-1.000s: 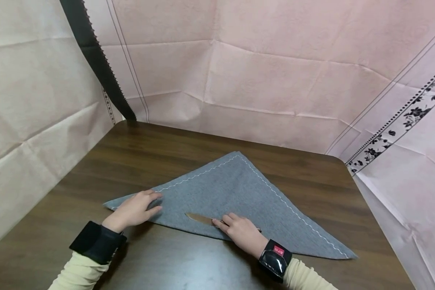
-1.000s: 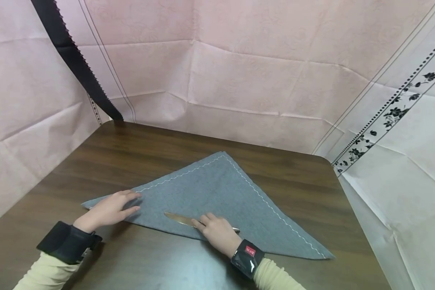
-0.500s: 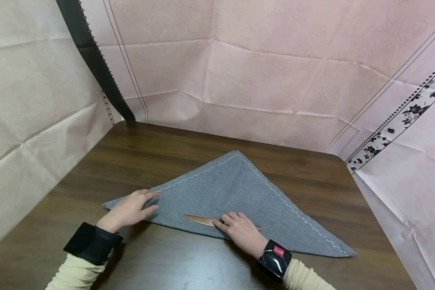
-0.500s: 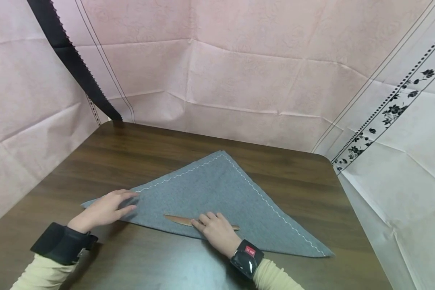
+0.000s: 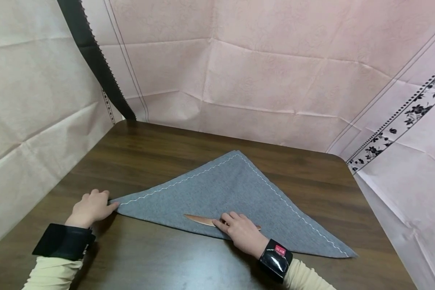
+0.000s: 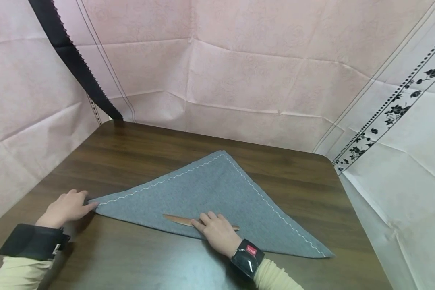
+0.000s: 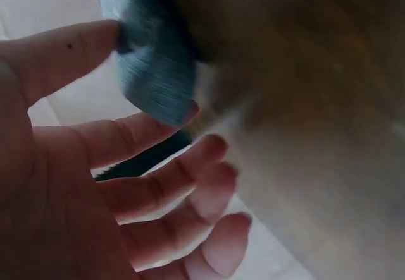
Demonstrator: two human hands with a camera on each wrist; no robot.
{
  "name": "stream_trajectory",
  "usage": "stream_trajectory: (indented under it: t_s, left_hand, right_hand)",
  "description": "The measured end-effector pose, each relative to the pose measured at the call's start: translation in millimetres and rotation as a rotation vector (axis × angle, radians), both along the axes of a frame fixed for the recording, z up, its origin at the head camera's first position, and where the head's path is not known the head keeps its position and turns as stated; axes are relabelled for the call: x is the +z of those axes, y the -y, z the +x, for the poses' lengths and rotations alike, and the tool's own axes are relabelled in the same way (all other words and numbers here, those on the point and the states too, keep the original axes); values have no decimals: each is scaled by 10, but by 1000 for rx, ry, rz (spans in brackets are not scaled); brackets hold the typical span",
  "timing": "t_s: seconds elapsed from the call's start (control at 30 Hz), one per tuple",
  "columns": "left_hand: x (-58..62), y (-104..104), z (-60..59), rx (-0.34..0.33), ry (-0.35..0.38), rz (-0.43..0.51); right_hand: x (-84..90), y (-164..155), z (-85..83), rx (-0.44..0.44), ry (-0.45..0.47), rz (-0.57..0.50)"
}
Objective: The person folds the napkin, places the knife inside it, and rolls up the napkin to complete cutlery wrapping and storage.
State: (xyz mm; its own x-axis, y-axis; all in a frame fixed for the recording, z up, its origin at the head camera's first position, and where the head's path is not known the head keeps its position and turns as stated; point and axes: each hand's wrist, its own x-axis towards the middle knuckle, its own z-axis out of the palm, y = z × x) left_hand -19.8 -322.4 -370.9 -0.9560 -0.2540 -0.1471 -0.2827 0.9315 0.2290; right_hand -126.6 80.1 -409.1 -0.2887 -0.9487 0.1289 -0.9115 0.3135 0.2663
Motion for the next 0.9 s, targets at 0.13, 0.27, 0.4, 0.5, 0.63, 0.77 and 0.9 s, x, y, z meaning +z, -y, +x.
stream_trajectory:
  t_s: [0.13,0.27,0.4,0.5,0.63,0.77,0.9]
  left_hand:
    - [17,59,-14,12,68,55]
    - [2,49,-57,-6,72,94]
    - [-46,42,-87,-48,20,92]
    - [-80,33,-90,-66,-51,101]
    - [-73,-31,-95,-91,-167,148]
    - [6,-184,-125,-145,-264,193]
    - [84,-412,-184,-223,-363,209]
  right_hand:
    - [7,-2,-10,4,24,-7]
    - [17,7,-14,-3,47,-9]
    - [29,19,-13,-17,83,4]
    - [49,38,-22,-20,114,4]
    - [88,79,-30,-12,157,-31]
    - [137,159,-36,-3,181,-80]
    - [195,301,-47,-3,241,-135]
